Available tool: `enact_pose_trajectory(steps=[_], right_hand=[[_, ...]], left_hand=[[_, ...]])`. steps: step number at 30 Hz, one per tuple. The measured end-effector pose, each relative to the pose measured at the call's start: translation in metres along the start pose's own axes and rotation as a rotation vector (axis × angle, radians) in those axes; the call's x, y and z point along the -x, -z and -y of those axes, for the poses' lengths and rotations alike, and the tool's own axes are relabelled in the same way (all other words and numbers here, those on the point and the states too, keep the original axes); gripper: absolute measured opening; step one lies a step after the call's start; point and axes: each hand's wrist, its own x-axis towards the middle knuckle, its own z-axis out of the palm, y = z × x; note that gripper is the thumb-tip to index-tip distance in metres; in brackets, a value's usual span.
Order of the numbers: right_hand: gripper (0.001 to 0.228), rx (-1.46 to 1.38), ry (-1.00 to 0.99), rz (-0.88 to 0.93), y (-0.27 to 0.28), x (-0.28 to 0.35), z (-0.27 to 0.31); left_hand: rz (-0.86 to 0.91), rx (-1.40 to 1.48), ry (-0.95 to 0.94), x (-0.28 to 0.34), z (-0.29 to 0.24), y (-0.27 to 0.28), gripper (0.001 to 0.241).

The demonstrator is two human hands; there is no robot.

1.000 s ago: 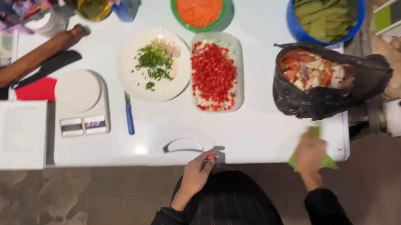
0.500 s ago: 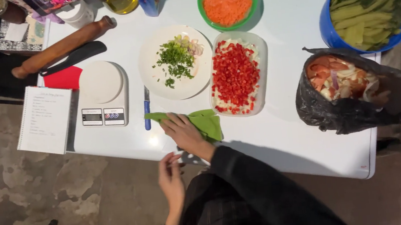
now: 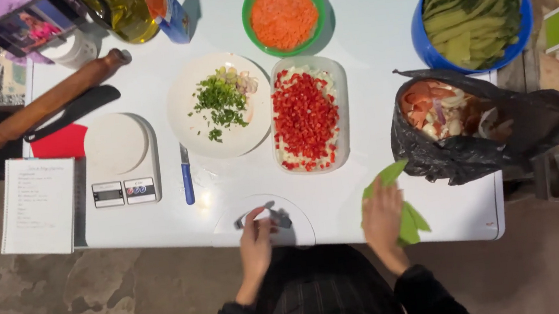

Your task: Preparing chopped vegetables by mixing them in a container and weighing shredded carrots on a digital scale.

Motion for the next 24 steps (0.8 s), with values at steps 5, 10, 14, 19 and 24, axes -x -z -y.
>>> enact_pose_trajectory(steps=[5, 10, 14, 19, 24], right_hand=[[0.048, -0.023, 0.426, 0.340, -0.017, 0.017, 0.012], [0.061, -0.081, -0.094, 0.134, -0.001, -0.004, 0.003], [0.063, -0.200, 0.167, 0.342, -0.006, -0.049, 0.002], [0.063, -0.098, 0.024, 0.196, -0.068, -0.183, -0.013], [0.067, -0.093, -0.137, -0.109, -0.107, -0.322, -0.025]], left_hand=[[0.269, 0.220, 0.293, -0.064, -0.070, -0.059, 0.077], [0.246, 0.309, 0.324, -0.098, -0.079, -0.081, 0.084], [0.228, 0.403, 0.345, -0.092, -0.103, -0.081, 0.082], [0.159, 0.528, 0.381, -0.093, -0.097, -0.091, 0.084], [0.081, 0.391, 0.356, -0.083, -0.046, -0.086, 0.073]])
